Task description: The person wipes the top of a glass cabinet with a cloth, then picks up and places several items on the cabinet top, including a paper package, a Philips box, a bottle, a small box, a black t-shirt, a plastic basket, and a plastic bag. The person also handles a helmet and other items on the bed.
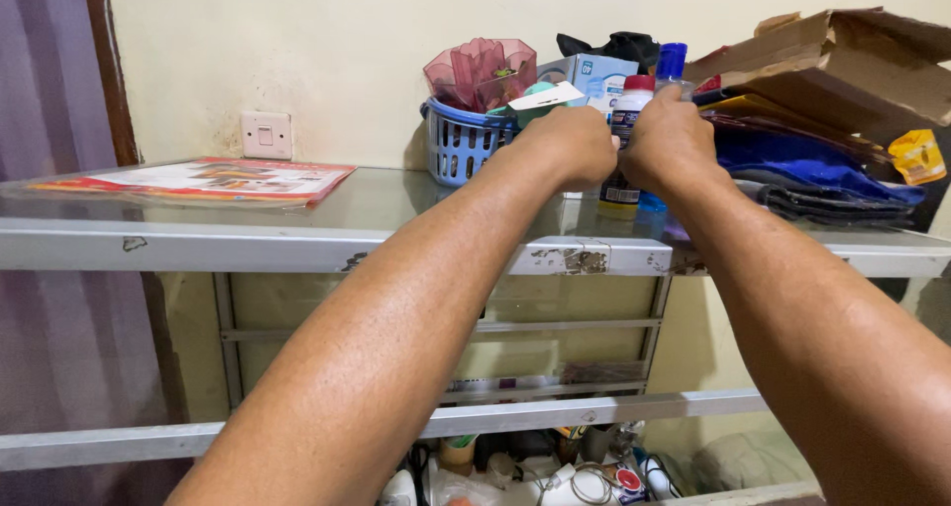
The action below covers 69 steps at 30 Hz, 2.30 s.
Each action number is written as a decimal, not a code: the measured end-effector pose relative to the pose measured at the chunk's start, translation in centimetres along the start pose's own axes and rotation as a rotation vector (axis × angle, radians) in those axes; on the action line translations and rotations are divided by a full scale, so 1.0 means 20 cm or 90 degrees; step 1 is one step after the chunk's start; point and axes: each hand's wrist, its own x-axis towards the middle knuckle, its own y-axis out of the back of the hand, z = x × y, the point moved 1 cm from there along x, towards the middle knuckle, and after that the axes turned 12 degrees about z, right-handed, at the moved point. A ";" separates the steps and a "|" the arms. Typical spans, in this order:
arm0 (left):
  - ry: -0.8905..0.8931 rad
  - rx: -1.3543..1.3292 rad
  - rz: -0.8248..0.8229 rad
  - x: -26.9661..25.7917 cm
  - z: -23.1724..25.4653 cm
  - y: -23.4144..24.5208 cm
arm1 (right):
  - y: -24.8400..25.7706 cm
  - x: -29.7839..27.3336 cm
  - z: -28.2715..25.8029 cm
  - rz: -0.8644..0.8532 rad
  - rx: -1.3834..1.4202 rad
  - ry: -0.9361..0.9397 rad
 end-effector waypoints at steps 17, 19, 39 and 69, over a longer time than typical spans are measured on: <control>0.013 0.034 -0.031 -0.06 -0.01 0.02 | -0.07 -0.05 0.09 -0.251 -0.098 0.246; 0.025 0.039 -0.035 -0.08 0.00 0.04 | -0.09 -0.05 0.10 -0.259 -0.082 0.223; 0.042 0.074 -0.036 -0.15 0.06 0.07 | -0.14 -0.05 0.14 -0.331 -0.082 0.266; -0.160 -0.136 0.217 -0.48 0.32 0.09 | 0.53 -0.49 0.24 0.064 0.256 0.447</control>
